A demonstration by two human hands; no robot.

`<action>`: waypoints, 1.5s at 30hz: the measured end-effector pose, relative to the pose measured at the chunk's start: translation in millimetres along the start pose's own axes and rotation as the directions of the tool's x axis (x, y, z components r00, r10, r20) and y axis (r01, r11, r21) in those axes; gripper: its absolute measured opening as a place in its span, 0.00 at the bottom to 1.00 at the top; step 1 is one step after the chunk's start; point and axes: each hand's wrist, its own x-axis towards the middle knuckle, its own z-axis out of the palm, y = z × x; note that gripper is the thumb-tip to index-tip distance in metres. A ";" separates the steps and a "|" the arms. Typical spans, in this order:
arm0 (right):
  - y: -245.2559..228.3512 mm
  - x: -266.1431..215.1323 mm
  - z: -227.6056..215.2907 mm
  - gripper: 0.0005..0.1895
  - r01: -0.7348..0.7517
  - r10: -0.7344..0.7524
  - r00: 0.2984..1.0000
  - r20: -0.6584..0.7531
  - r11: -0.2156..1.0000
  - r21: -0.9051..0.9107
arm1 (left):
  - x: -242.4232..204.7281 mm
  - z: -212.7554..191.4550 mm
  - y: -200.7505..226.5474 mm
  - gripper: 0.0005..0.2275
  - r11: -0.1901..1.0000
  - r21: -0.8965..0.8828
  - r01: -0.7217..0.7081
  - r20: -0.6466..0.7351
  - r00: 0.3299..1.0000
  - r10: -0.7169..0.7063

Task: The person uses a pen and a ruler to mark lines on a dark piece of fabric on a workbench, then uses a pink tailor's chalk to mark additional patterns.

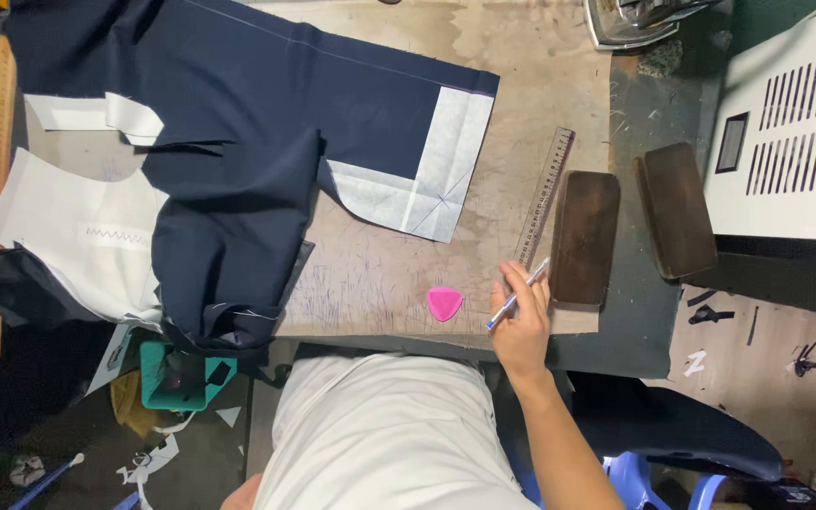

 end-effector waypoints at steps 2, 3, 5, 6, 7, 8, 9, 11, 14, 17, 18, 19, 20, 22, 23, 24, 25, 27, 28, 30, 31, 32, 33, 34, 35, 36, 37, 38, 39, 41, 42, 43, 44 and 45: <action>-5.4 -4.9 -1.6 0.13 0.014 -0.013 0.998 0.059 1.000 -0.002 | -37.6 45.6 45.6 0.25 1.000 -0.012 0.009 0.027 1.000 -0.008; -7.3 -7.9 -0.3 0.14 0.003 -0.007 0.992 0.127 1.000 0.029 | -98.5 92.6 74.0 0.22 0.998 -0.070 0.011 -0.227 0.973 -0.026; -14.1 -9.7 1.6 0.15 -0.015 0.004 0.981 0.195 0.998 0.055 | -182.7 143.9 104.5 0.19 0.992 -0.122 0.004 -0.466 0.882 -0.061; -18.8 -8.6 2.3 0.12 0.025 -0.039 0.982 0.183 0.997 0.078 | -185.5 147.5 109.3 0.19 0.997 -0.074 0.018 -0.478 0.877 -0.052; -23.8 -8.2 3.1 0.10 0.064 -0.080 0.983 0.168 0.993 0.099 | -188.3 150.5 114.9 0.20 0.999 -0.023 0.033 -0.489 0.871 -0.040; -24.5 -6.6 3.1 0.10 0.056 -0.072 0.983 0.167 0.994 0.094 | -179.5 143.2 114.3 0.20 0.999 -0.016 0.038 -0.490 0.871 -0.041; -25.3 -6.8 2.0 0.10 0.042 -0.058 0.985 0.164 0.994 0.101 | -171.3 135.5 112.0 0.23 0.998 0.003 0.058 -0.477 0.878 -0.049; -24.1 -6.8 -0.3 0.11 0.022 -0.039 0.986 0.159 0.994 0.104 | -151.2 118.4 105.6 0.27 0.996 0.029 0.081 -0.464 0.884 -0.059; -20.9 -4.9 -4.0 0.09 0.031 -0.036 0.991 0.127 0.998 0.046 | -116.5 89.0 99.2 0.34 0.982 0.156 0.111 -0.467 0.884 -0.026; -15.9 -8.8 -8.1 0.10 0.032 -0.039 0.985 0.165 0.998 0.046 | -91.1 70.3 101.4 0.36 0.925 0.304 0.227 -0.458 0.886 -0.067; -10.7 -13.9 -6.1 0.10 0.035 -0.037 0.987 0.159 0.999 0.016 | -89.2 70.5 102.0 0.32 0.908 0.395 0.139 -0.409 0.912 0.038; -6.0 -19.0 -3.2 0.09 0.037 -0.035 0.988 0.152 0.999 -0.013 | -87.8 69.8 102.8 0.29 0.877 0.477 0.048 -0.350 0.926 0.139; -4.3 -20.1 -5.2 0.09 0.035 -0.032 0.988 0.150 0.999 -0.015 | -92.3 74.7 108.3 0.29 0.875 0.481 0.048 -0.350 0.926 0.141; -2.3 -23.4 -8.9 0.09 0.082 -0.060 0.978 0.198 0.991 -0.107 | -102.0 83.1 119.1 0.19 0.706 0.671 -0.224 -0.122 0.906 0.404; 2.4 -24.7 -11.1 0.09 0.078 -0.056 0.978 0.199 0.991 -0.108 | -110.5 89.5 125.6 0.19 0.706 0.673 -0.221 -0.123 0.907 0.402; 7.5 -26.4 -12.8 0.09 0.065 -0.037 0.980 0.197 0.989 -0.135 | -118.2 95.9 132.1 0.15 0.587 0.730 -0.348 0.010 0.865 0.501; 11.3 -31.7 -15.6 0.09 0.046 -0.013 0.980 0.198 0.986 -0.162 | -127.6 100.5 135.2 0.12 0.454 0.763 -0.460 0.147 0.808 0.571; 19.6 -33.6 -16.4 0.08 0.053 -0.014 0.979 0.205 0.981 -0.185 | -162.7 134.6 184.9 0.12 0.291 0.847 -0.445 0.129 0.703 0.700; 24.0 -36.6 -17.9 0.09 0.070 -0.026 0.978 0.206 0.976 -0.207 | -178.4 152.3 208.8 0.12 0.123 0.909 -0.399 0.139 0.566 0.813; 28.4 -41.6 -15.6 0.10 0.054 -0.013 0.976 0.219 0.981 -0.184 | -184.3 207.7 242.5 0.10 -0.053 0.885 -0.462 0.267 0.412 0.871; 32.0 -41.0 -14.0 0.12 0.059 -0.023 0.974 0.224 0.987 -0.153 | -185.5 237.1 259.6 0.08 -0.230 0.835 -0.499 0.379 0.220 0.899; 31.7 -42.8 -15.8 0.12 0.054 -0.017 0.973 0.229 0.986 -0.160 | -186.8 272.5 263.9 0.08 -0.228 0.833 -0.504 0.382 0.227 0.896; 30.7 -42.7 -15.8 0.12 0.074 -0.036 0.970 0.238 0.985 -0.154 | -189.4 307.5 270.7 0.08 -0.375 0.798 -0.471 0.486 0.135 0.864; 29.5 -42.2 -16.1 0.13 0.095 -0.055 0.967 0.248 0.984 -0.149 | -192.6 342.7 277.3 0.08 -0.514 0.746 -0.424 0.584 0.046 0.810; 25.8 -42.2 -18.8 0.13 0.090 -0.051 0.968 0.246 0.984 -0.152 | -186.7 360.3 281.4 0.08 -0.517 0.743 -0.425 0.588 0.047 0.807; 22.4 -41.7 -21.8 0.14 0.083 -0.048 0.971 0.234 0.987 -0.140 | -181.1 378.6 285.6 0.10 -0.627 0.691 -0.360 0.671 -0.002 0.741; 19.8 -39.7 -25.3 0.16 0.074 -0.044 0.975 0.219 0.989 -0.131 | -175.5 398.9 291.5 0.15 -0.728 0.622 -0.289 0.750 -0.046 0.659; 17.8 -41.4 -28.8 0.16 0.068 -0.037 0.976 0.213 0.988 -0.138 | -179.5 406.0 291.4 0.15 -0.734 0.614 -0.290 0.757 -0.046 0.652; 15.4 -44.0 -32.1 0.16 0.025 -0.003 0.985 0.172 0.992 -0.123 | -183.1 412.9 291.0 0.21 -0.763 0.581 -0.284 0.788 -0.037 0.614; 13.5 -51.0 -36.2 0.16 -0.024 0.038 0.991 0.125 0.994 -0.110 | -183.6 421.0 290.5 0.28 -0.795 0.540 -0.277 0.823 -0.027 0.568; 13.4 -55.2 -36.9 0.16 -0.046 0.056 0.994 0.098 0.993 -0.108 | -180.7 421.7 290.6 0.28 -0.809 0.518 -0.278 0.838 -0.028 0.546; 12.4 -58.9 -35.6 0.15 -0.066 0.074 0.995 0.071 0.993 -0.102 | -178.5 420.8 291.8 0.29 -0.822 0.497 -0.276 0.851 -0.029 0.525; 9.8 -61.0 -33.8 0.15 -0.072 0.079 0.995 0.065 0.992 -0.100 | -174.5 420.7 291.0 0.29 -0.826 0.493 -0.272 0.854 -0.027 0.519; 7.3 -63.3 -32.6 0.14 -0.090 0.095 0.994 0.056 0.992 -0.089 | -170.1 421.0 289.8 0.28 -0.806 0.506 -0.307 0.844 -0.019 0.536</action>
